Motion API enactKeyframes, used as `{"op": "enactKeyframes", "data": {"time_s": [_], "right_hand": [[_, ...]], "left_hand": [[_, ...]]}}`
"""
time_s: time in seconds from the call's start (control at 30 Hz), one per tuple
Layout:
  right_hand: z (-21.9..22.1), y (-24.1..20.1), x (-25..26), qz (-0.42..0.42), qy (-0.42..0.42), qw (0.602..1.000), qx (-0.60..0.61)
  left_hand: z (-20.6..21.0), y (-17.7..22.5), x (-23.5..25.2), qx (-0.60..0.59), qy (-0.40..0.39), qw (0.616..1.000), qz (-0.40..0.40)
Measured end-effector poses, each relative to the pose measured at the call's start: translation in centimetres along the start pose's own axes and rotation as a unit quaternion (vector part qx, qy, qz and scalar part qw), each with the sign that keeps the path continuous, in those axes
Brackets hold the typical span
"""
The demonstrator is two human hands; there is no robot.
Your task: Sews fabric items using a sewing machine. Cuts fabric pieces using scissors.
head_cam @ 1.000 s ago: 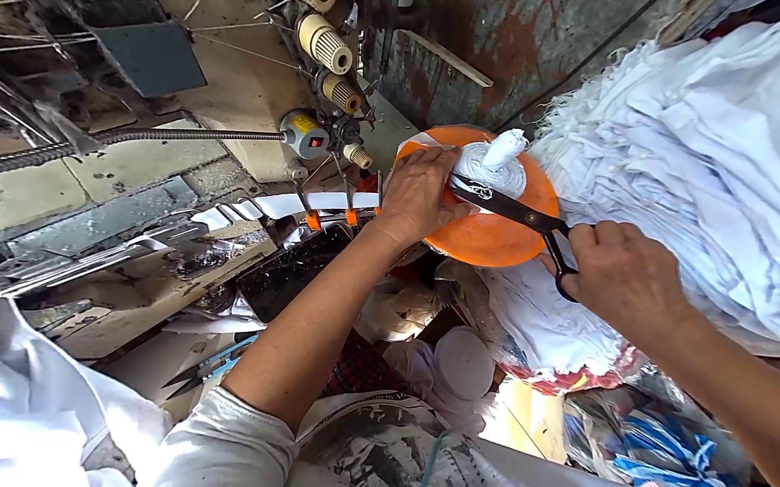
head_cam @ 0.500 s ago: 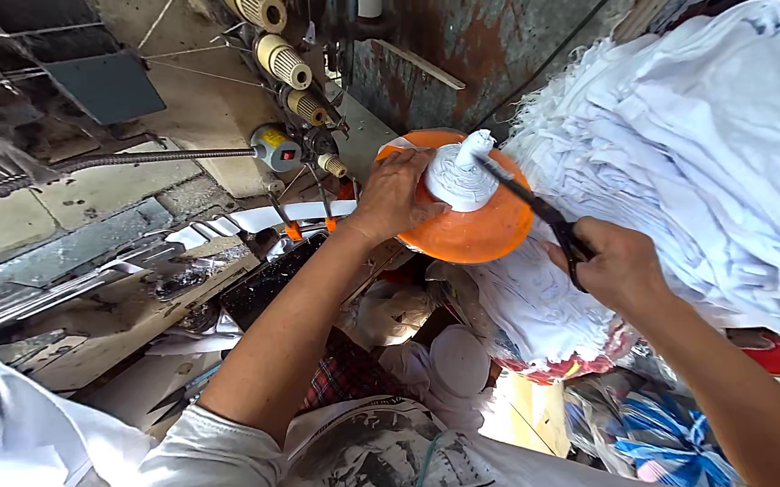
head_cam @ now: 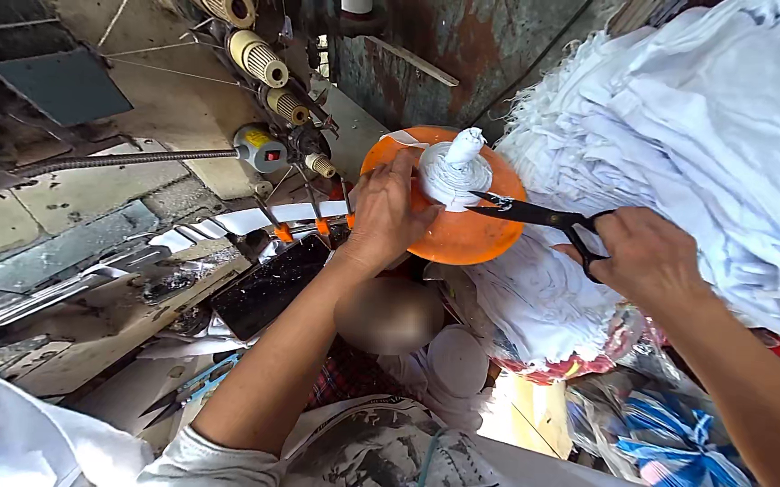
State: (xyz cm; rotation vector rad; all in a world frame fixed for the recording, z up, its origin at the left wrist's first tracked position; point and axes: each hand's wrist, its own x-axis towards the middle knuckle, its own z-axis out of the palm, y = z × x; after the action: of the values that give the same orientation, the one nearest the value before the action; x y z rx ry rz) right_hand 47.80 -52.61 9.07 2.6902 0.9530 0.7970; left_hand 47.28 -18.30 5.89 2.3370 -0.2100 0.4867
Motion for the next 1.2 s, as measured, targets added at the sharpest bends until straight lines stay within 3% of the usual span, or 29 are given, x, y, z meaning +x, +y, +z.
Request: {"op": "enactKeyframes", "data": {"time_s": [0.4,0.8,1.2], "right_hand": [[1.0,-0.2,3.4,-0.093,0.030,0.995,-0.006],[0.3,-3.3,4.3,-0.049,-0.023,0.998,0.009],[0.1,-3.8,3.2,-0.063,-0.015,0.998,0.021]], "left_hand": [[-0.2,-1.5,1.0,-0.025,-0.023,0.999,-0.003],[0.3,-1.5,0.6,-0.015,-0.004,1.000,0.009],[0.1,-1.2,0.8,0.000,-0.014,1.000,0.000]]}}
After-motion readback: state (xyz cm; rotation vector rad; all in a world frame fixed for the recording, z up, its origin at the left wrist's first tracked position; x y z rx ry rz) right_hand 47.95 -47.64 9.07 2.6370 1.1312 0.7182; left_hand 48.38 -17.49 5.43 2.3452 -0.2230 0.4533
